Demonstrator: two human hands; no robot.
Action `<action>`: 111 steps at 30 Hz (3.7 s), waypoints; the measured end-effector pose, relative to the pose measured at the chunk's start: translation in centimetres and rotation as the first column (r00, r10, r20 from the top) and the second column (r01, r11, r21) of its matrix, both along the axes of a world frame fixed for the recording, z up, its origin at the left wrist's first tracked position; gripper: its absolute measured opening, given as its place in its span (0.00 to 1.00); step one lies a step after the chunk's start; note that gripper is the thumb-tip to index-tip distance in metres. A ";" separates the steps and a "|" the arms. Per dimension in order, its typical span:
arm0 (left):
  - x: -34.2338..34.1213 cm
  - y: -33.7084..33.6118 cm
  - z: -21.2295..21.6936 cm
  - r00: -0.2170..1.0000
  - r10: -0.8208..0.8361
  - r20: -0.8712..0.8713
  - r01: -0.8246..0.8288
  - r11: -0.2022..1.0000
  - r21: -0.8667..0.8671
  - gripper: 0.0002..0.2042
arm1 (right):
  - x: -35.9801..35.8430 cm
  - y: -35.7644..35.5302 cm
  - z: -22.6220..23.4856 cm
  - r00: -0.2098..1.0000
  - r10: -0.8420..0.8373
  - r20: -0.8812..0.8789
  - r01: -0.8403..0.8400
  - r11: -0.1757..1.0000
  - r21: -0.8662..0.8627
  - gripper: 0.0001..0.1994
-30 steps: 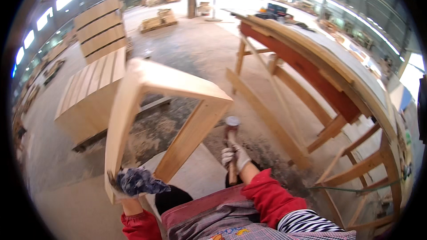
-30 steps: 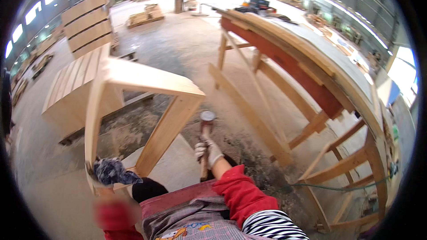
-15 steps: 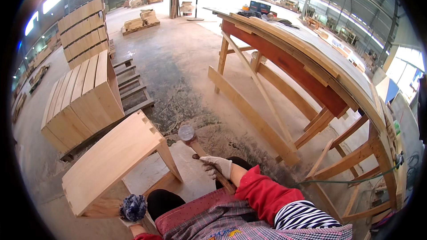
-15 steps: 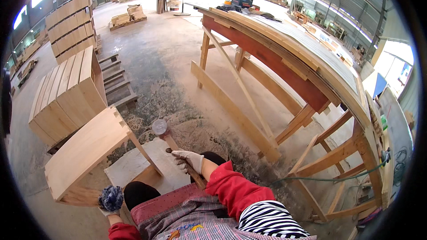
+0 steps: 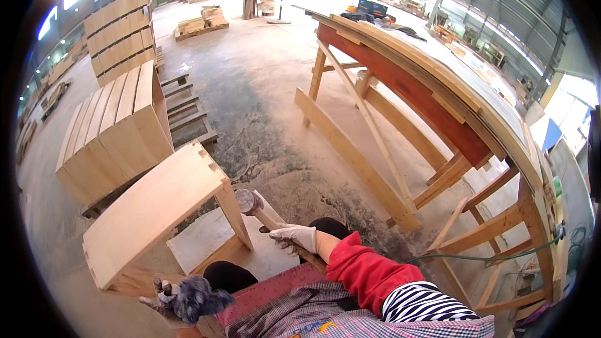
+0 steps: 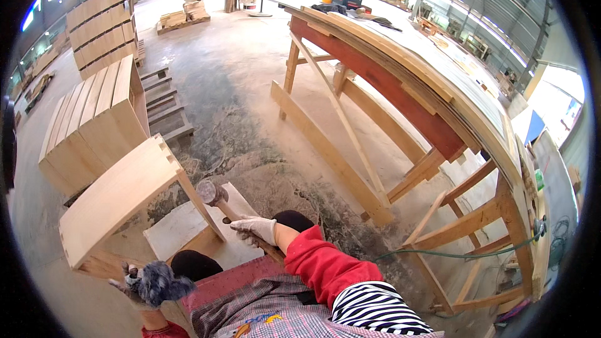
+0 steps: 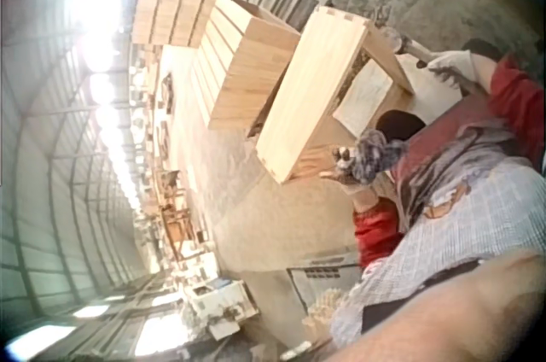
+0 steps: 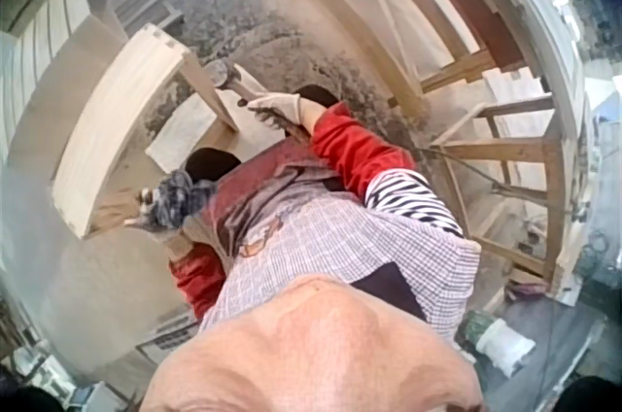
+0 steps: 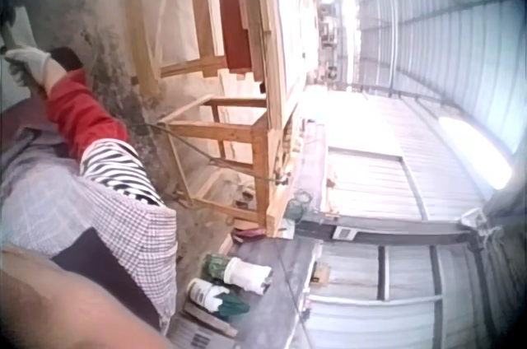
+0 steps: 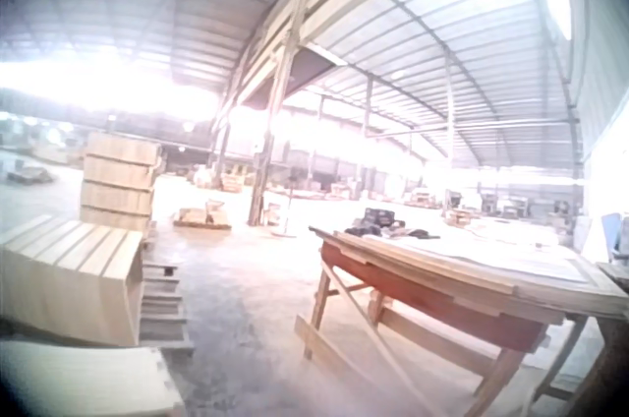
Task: The person assembles a wooden stool by fitting a top panel onto a frame, then uses a rubber mallet and a hammer to secure the joints. They repeatedly tap the corners and edges to ensure a tight fit, occasionally wiping the surface with a cloth.
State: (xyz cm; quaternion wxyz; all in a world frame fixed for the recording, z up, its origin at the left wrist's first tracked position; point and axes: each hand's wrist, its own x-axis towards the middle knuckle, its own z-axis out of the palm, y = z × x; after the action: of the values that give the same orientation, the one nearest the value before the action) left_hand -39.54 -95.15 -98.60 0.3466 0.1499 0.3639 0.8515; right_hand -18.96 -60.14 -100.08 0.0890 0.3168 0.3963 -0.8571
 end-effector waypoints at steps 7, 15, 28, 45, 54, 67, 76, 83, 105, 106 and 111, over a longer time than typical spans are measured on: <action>-0.1 2.6 24.1 0.814 0.106 -0.571 0.078 0.955 0.288 0.20 | -0.8 -1.0 0.8 0.995 -0.004 0.095 0.001 0.999 0.038 0.13; -9.4 9.7 23.4 -0.091 -0.438 -0.894 -0.780 0.589 -0.209 0.26 | 0.2 -1.6 2.5 0.999 -0.021 -0.039 0.029 0.974 0.224 0.20; -7.9 10.0 22.4 -0.170 -0.487 -0.857 -0.881 0.465 -0.090 0.27 | -0.2 -0.4 29.4 0.873 0.063 -0.483 0.471 0.145 0.870 0.28; -7.9 11.0 22.7 -0.182 -0.462 -0.868 -0.855 0.510 -0.093 0.29 | -2.1 2.9 28.1 0.853 0.327 -0.407 0.522 -0.512 0.682 0.20; -8.0 9.9 22.2 -0.194 -0.465 -0.864 -0.874 0.482 -0.064 0.29 | -2.9 -0.5 35.8 0.936 0.218 -0.277 0.293 -0.041 0.955 0.21; -8.1 9.8 22.3 -0.190 -0.465 -0.864 -0.862 0.500 -0.079 0.30 | -5.6 2.2 35.3 0.992 0.126 -0.021 0.036 -0.113 0.993 0.15; -8.1 10.3 22.4 -0.143 -0.480 -0.866 -0.858 0.496 -0.134 0.31 | -7.2 2.5 28.9 0.970 0.194 0.146 -0.038 -0.476 0.879 0.16; -7.6 10.3 22.6 -0.138 -0.498 -0.856 -0.881 0.456 -0.124 0.31 | -7.9 1.3 32.3 0.977 0.168 -0.131 0.160 -0.173 0.972 0.15; -7.8 10.5 21.7 -0.203 -0.442 -0.874 -0.879 0.476 -0.036 0.30 | -9.5 1.7 33.3 0.943 0.181 0.279 -0.180 -0.428 0.886 0.19; -7.8 10.5 21.8 -0.202 -0.449 -0.870 -0.883 0.468 -0.037 0.30 | -9.5 1.8 33.9 0.958 0.208 0.197 -0.105 -0.384 0.917 0.19; -7.4 11.3 22.2 -0.176 -0.478 -0.861 -0.881 0.467 -0.079 0.31 | -10.5 2.1 29.0 0.942 0.055 -0.331 0.335 -0.142 0.931 0.18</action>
State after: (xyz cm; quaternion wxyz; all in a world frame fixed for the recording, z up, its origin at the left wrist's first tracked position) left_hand -46.89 -83.89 -76.35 -0.2366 0.4470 0.8441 0.1780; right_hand -29.49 -58.06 -71.11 -0.3252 0.2015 0.8723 -0.3046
